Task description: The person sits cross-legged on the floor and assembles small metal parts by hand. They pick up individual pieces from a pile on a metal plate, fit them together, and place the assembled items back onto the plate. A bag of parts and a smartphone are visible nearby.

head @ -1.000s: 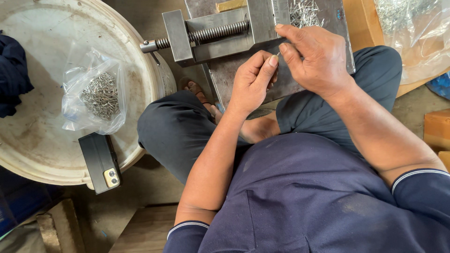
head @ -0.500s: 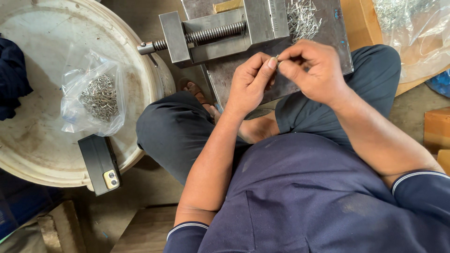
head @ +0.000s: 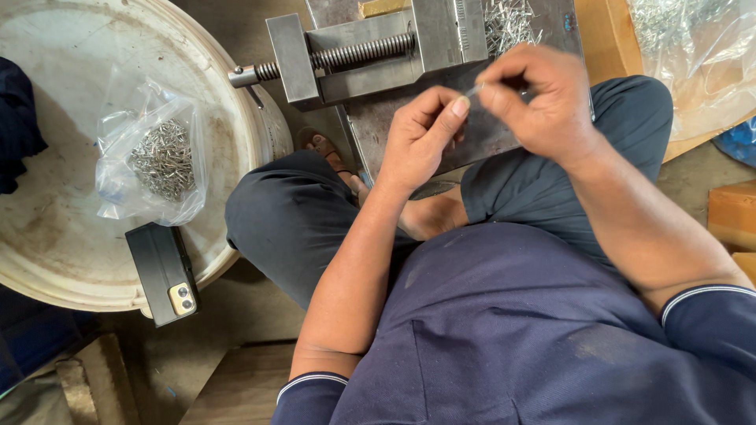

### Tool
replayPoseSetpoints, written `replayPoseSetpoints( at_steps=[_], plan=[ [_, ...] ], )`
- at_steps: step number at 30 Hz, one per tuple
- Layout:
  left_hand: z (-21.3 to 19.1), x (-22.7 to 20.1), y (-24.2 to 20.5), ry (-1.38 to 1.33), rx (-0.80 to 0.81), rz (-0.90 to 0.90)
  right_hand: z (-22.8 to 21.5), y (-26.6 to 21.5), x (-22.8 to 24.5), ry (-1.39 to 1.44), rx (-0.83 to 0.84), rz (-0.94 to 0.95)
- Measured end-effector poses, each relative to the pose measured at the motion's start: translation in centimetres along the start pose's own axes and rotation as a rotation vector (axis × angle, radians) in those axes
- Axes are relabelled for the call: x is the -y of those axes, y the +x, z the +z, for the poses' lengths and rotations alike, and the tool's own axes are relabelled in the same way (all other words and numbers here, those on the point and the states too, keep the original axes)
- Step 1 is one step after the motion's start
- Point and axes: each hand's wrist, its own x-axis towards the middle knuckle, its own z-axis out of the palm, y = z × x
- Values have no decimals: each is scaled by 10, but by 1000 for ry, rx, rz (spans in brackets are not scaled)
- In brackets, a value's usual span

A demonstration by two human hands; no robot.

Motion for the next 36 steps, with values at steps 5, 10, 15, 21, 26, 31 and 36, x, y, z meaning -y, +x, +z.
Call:
replayPoseSetpoints(
  at_steps=[5,10,15,21,26,31,36],
  plan=[
    [2,-3,2,-61,-47,-29,-12,30,16,-378,-17,-214],
    [1,-1,2,-94,-30,-36,-13,46,31,-559,54,-315],
    [0,1,2,-86,-18,-36,-10,48,33,-580,58,-337],
    [1,1,2,-85,-23,-40,-14,33,24,-586,-17,-302],
    [-2,8,0,-94,-15,-3,-29,-2,-10,-390,-100,29],
    [0,7,2,-68,0,-18,-31,-37,-34,-410,-74,71],
    [2,4,2,-40,10,-17,-26,-54,-44,-552,-50,78]
  ],
)
